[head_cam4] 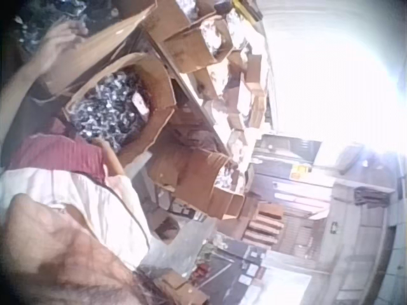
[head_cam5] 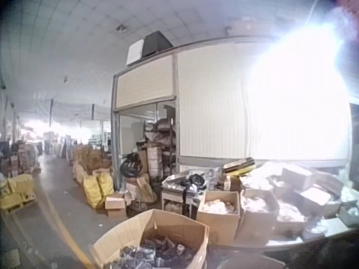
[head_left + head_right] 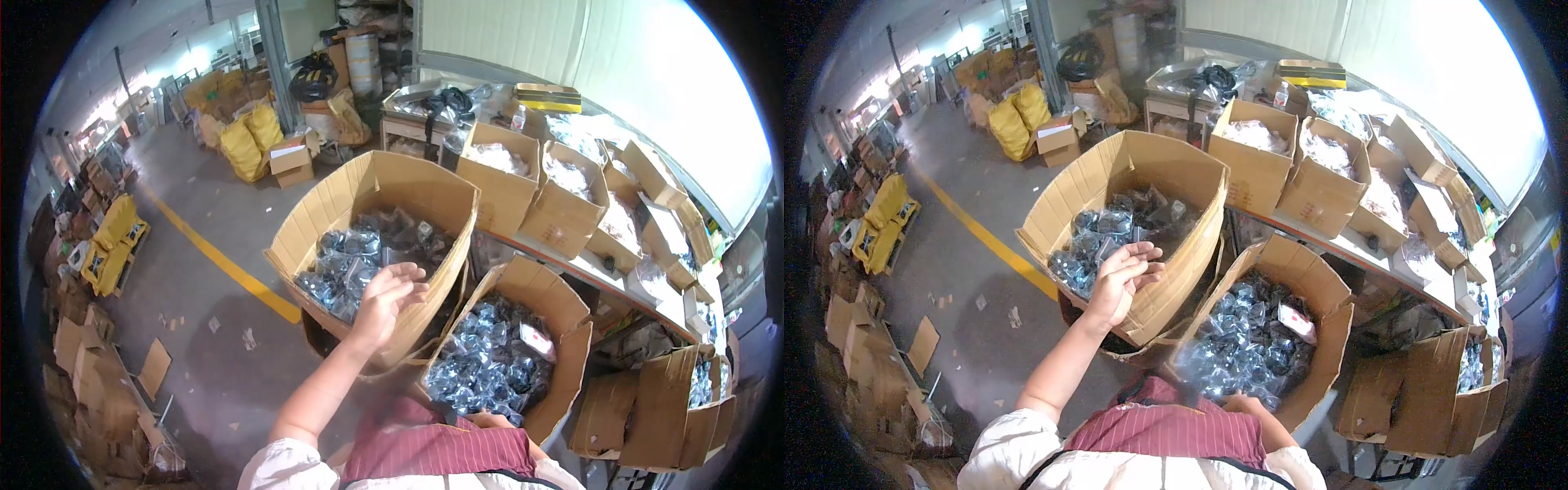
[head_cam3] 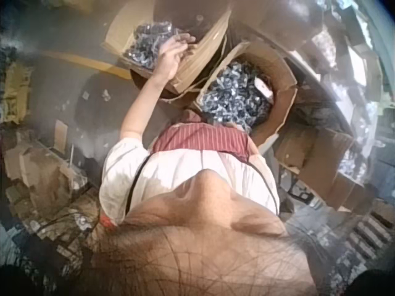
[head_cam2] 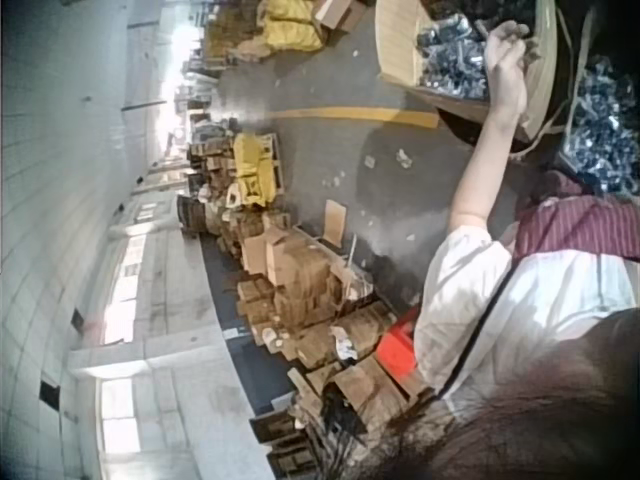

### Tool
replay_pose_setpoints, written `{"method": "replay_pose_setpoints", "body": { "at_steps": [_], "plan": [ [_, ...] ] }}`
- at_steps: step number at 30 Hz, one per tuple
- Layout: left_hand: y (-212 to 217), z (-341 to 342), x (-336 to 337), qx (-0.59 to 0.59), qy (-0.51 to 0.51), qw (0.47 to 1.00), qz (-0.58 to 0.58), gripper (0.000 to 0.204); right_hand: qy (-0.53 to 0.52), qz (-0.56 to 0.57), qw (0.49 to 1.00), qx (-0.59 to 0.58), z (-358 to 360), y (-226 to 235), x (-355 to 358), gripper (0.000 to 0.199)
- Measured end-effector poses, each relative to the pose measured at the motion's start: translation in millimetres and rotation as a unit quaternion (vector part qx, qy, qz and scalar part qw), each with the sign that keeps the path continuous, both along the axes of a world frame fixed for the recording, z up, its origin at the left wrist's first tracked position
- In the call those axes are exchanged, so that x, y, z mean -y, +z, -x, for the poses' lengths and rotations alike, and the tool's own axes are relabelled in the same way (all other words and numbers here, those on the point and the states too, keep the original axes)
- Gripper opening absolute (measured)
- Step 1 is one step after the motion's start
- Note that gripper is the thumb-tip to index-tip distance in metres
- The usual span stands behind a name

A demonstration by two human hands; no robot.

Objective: The person picks up plastic bags containing black mechanical parts from a large cardboard box, handles the bags to check the contents, and places them into an adjacent box.

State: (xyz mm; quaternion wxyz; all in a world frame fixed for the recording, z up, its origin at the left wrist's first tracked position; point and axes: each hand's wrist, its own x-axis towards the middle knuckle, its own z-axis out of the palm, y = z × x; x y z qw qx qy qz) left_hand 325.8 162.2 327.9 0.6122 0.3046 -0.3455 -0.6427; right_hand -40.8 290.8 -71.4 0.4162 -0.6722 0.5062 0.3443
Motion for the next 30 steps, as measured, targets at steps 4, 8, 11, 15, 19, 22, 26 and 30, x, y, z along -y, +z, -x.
{"method": "replay_pose_setpoints", "body": {
  "at_steps": [4,8,11,15,19,22,26,30],
  "plan": [
    [4.2,3.1,1.8,-0.014,-0.019,1.000,-0.001,0.027,-0.007,-0.008,1.000,0.001,-7.1,9.8,-10.8,0.064],
    [4.6,2.0,-3.0,0.010,-0.022,1.000,0.015,0.024,-0.006,-0.014,1.000,0.006,-17.2,9.8,-19.4,0.064],
    [7.9,6.1,-5.3,0.011,-0.028,0.999,0.024,0.023,-0.011,-0.017,1.000,0.013,-24.9,10.3,-24.3,0.065],
    [11.1,9.8,-10.4,0.034,0.020,0.999,0.030,0.022,-0.018,-0.022,0.999,0.018,-25.8,6.4,-31.9,0.065],
    [11.2,8.6,-15.6,0.078,-0.030,0.994,0.069,0.017,-0.036,-0.029,0.999,0.025,-28.4,7.8,-39.1,0.065],
    [10.6,14.4,-22.6,0.177,-0.036,0.977,0.112,0.016,-0.043,-0.036,0.998,0.026,-26.4,14.0,-37.5,0.065],
    [-1.8,24.3,-27.9,0.281,-0.001,0.940,0.194,0.018,-0.051,-0.043,0.997,0.032,-17.1,20.1,-34.2,0.065],
    [5.6,23.4,-29.6,0.266,0.015,0.948,0.173,0.019,-0.066,-0.056,0.996,0.033,-0.1,23.1,-35.2,0.066]
  ]
}}
